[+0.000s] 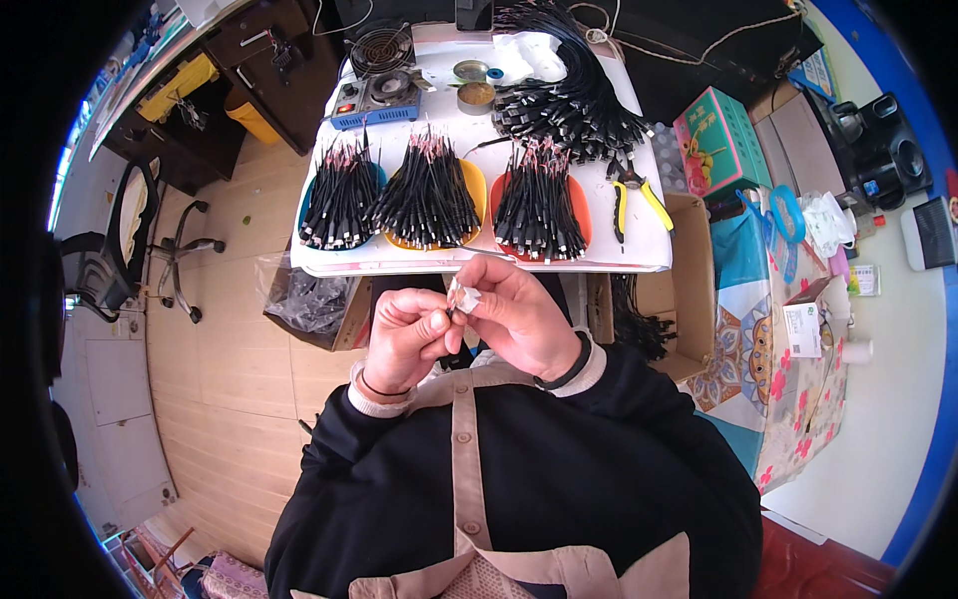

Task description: The person repeatedly picks up short black wires and small white connectors from a table, then inserts the wire ends into the connectors by hand. The person places the assembled units back onto the table among other similar items.

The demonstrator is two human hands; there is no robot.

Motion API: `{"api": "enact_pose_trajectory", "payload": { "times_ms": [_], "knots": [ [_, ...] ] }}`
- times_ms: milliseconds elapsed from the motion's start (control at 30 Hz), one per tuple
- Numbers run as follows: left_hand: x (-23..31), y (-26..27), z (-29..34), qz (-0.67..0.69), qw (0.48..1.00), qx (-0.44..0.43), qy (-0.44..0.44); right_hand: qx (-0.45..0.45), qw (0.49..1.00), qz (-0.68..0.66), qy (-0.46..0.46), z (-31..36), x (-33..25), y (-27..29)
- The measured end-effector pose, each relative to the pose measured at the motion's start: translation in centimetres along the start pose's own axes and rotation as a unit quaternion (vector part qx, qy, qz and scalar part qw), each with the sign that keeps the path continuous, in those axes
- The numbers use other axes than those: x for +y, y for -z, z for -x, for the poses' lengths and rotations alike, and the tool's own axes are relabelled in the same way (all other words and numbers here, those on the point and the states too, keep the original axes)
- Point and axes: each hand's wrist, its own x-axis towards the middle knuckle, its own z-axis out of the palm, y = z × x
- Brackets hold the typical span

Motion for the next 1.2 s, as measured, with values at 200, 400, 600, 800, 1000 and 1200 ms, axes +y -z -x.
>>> {"api": "enact_pose_trajectory", "payload": {
  "times_ms": [200,400,600,800,1000,1200],
  "knots": [
    [-0.7,0.5,1.3,-0.166,0.986,0.017,0.002,0.057,0.996,0.027,-0.056,1.6,0.6,0.2],
    [-1.4,1.2,1.7,-0.340,0.939,-0.007,-0.040,0.066,0.984,0.019,-0.167,2.7,1.0,2.2],
    [-1.0,2.2,0.9,-0.129,0.982,0.140,-0.016,0.169,0.911,0.365,-0.095,1.9,-0.1,4.6],
    [0.5,3.8,0.2,0.017,0.970,0.240,-0.040,0.228,0.803,0.530,0.151,-1.0,-0.8,5.5],
    [2.0,4.2,1.3,0.071,0.948,0.307,-0.038,0.176,0.771,0.598,0.128,-3.9,-6.3,4.0],
    [2.5,4.4,1.1,0.121,0.955,0.270,-0.027,-0.052,0.685,0.721,0.092,-12.3,-9.9,5.2]
  ]
}}
